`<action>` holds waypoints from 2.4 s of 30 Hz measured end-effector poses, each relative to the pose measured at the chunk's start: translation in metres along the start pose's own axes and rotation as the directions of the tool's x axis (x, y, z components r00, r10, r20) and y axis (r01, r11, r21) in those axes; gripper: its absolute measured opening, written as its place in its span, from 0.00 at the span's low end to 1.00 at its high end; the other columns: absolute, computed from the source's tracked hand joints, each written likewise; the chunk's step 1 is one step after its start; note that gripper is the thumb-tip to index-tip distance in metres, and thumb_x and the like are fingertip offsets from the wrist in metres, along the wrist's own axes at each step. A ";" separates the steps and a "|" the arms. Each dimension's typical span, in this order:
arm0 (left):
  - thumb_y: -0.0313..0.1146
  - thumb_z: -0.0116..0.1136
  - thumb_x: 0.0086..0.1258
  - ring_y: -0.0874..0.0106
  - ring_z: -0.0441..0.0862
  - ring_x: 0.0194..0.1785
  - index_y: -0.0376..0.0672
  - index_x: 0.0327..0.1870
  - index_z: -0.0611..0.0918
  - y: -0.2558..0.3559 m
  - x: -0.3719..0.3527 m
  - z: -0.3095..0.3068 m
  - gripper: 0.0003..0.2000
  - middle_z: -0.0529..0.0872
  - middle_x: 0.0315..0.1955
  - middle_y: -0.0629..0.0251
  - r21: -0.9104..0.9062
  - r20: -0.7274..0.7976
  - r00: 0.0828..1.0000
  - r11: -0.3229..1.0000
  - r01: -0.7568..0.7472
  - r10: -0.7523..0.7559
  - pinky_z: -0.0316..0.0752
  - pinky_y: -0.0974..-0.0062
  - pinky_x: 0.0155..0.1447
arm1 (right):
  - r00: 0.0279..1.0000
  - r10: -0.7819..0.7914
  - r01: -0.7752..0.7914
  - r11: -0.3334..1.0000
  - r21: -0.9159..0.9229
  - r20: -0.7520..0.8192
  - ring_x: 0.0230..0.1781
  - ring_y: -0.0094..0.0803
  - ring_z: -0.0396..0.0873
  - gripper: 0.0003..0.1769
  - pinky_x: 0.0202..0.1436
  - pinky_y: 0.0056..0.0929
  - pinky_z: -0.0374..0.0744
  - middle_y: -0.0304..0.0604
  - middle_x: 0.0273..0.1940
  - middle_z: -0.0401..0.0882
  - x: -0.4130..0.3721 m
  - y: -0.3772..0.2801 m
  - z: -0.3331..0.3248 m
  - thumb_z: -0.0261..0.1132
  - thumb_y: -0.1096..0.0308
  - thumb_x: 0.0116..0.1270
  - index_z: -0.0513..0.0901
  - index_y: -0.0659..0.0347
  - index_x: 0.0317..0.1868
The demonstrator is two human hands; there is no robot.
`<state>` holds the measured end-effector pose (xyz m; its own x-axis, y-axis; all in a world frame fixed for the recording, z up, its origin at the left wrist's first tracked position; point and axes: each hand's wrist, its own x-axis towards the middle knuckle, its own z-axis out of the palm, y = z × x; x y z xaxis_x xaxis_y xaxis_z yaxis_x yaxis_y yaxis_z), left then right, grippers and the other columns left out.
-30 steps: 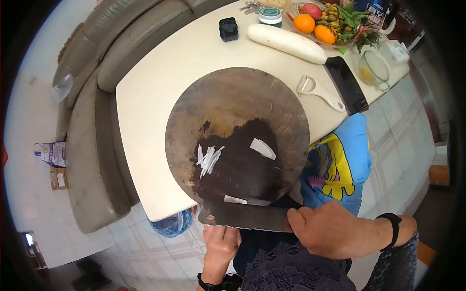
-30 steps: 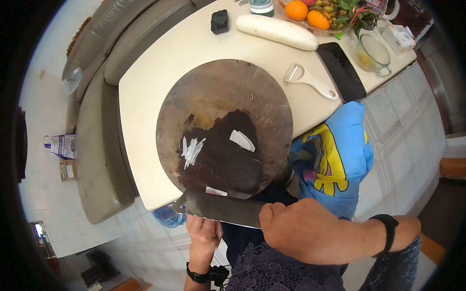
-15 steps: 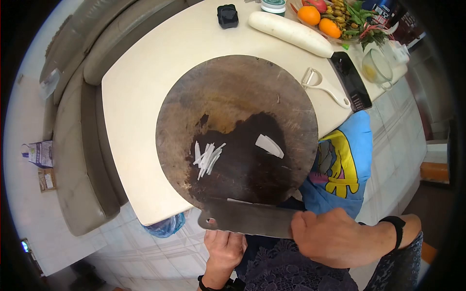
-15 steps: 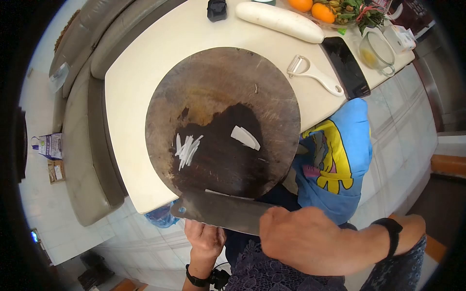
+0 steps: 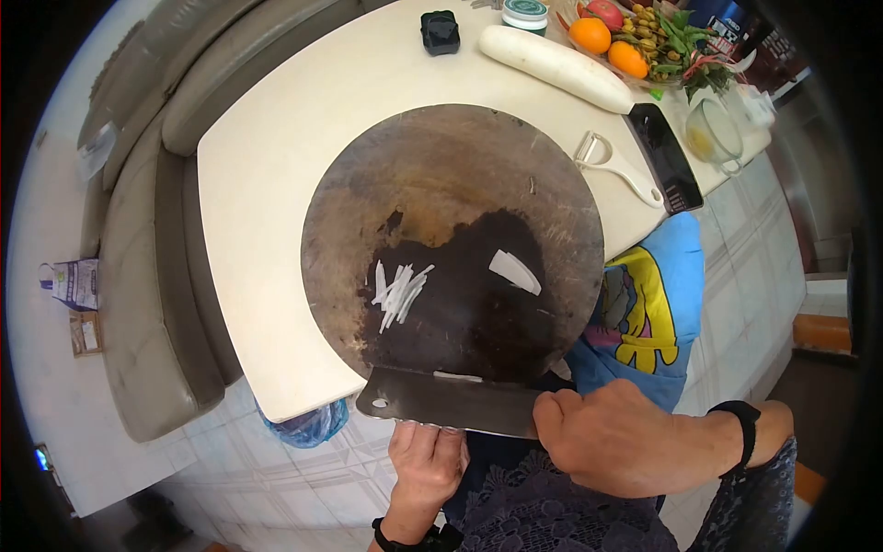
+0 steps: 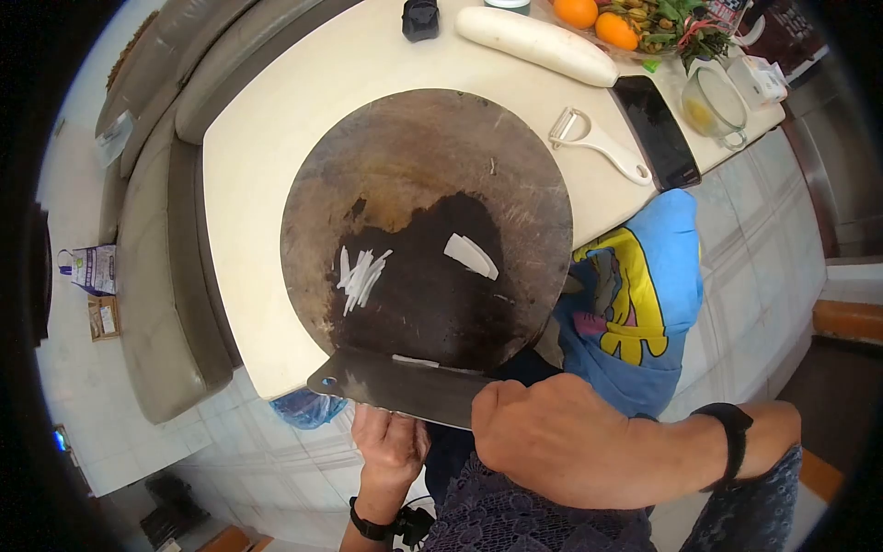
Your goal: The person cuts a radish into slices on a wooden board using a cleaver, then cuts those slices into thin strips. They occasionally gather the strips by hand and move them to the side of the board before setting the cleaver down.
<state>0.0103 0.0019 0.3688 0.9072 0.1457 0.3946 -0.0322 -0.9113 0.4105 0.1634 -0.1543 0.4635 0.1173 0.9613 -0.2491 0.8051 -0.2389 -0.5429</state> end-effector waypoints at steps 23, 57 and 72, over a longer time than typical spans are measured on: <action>0.12 0.58 0.48 0.46 0.80 0.45 0.31 0.44 0.84 0.001 -0.010 0.004 0.18 0.82 0.42 0.46 -0.054 -0.010 0.999 0.998 0.030 -0.031 0.76 0.57 0.49 | 0.999 -0.032 0.032 0.999 0.040 -0.004 0.19 0.43 0.79 0.15 0.16 0.36 0.73 0.54 0.24 0.76 0.011 -0.002 0.008 0.65 0.74 0.49 0.72 0.74 0.34; 0.12 0.61 0.48 0.47 0.82 0.42 0.29 0.42 0.84 -0.010 -0.020 0.007 0.16 0.83 0.39 0.46 -0.061 -0.038 0.999 0.998 -0.020 0.017 0.78 0.57 0.48 | 0.995 -0.052 0.046 0.997 0.065 0.082 0.20 0.44 0.81 0.11 0.20 0.36 0.76 0.58 0.20 0.77 0.011 0.006 -0.011 0.65 0.76 0.48 0.75 0.77 0.29; 0.18 0.64 0.56 0.54 0.79 0.51 0.27 0.50 0.80 0.012 0.027 -0.008 0.18 0.81 0.47 0.51 -0.011 -0.053 0.990 0.991 0.130 -0.130 0.74 0.66 0.55 | 0.950 0.111 -0.005 0.940 0.341 -0.291 0.21 0.49 0.81 0.09 0.28 0.40 0.79 0.56 0.20 0.77 0.023 0.027 0.006 0.61 0.69 0.61 0.76 0.69 0.29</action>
<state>0.0312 -0.0025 0.3908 0.8800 0.2835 0.3810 0.0814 -0.8804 0.4672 0.1847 -0.1397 0.4380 0.3700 0.9268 -0.0637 0.5578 -0.2765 -0.7826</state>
